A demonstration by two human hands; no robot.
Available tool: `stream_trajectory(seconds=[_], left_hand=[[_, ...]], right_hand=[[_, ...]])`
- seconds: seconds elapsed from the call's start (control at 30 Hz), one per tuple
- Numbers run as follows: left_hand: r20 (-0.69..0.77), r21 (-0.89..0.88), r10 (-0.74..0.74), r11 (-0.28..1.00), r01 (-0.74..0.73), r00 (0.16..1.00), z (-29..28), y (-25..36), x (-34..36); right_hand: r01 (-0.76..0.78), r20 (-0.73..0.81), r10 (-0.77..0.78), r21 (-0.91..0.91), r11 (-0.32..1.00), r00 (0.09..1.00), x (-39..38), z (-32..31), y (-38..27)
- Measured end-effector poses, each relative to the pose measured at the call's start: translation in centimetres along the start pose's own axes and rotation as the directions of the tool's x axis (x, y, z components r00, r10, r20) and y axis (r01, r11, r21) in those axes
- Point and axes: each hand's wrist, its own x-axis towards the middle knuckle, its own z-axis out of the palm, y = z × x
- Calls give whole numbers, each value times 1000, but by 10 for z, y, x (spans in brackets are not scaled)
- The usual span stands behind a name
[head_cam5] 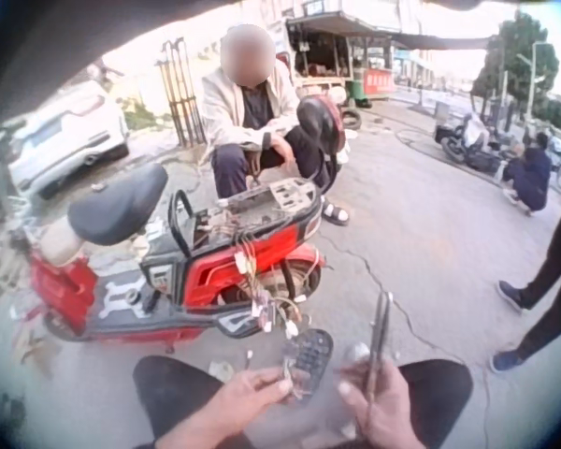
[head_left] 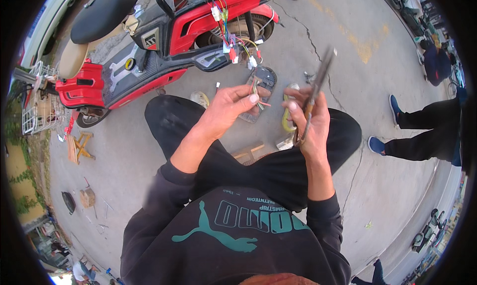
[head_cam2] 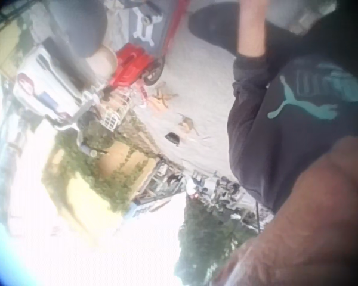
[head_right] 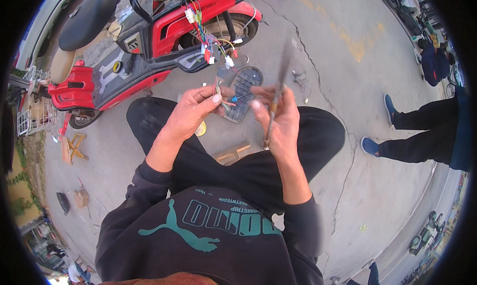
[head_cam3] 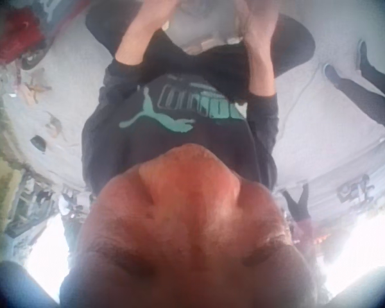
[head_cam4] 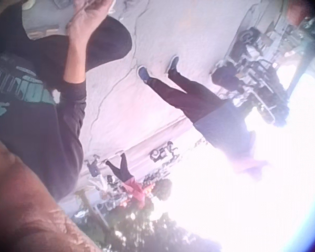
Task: The person repairs the wiring of a red electric scooter by stripping, twisting, and taping wires, and using a multimeter to test connections.
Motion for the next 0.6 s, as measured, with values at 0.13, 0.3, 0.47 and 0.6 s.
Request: stream_trajectory(seconds=[0.13,0.3,0.47,0.6], left_hand=[[48,35,29,999,-30,998,3,32,11],[110,169,46,984,-65,993,-3,93,45],[51,246,157,955,-164,986,-5,135,86],[30,167,269,948,-270,963,-8,126,107]], right_hand=[[35,170,-40,35,999,985,51,30,-35],[67,210,-90,115,991,974,111,43,-79],[128,150,-146,120,984,978,161,30,-108],[27,113,-47,176,984,992,170,17,-100]])
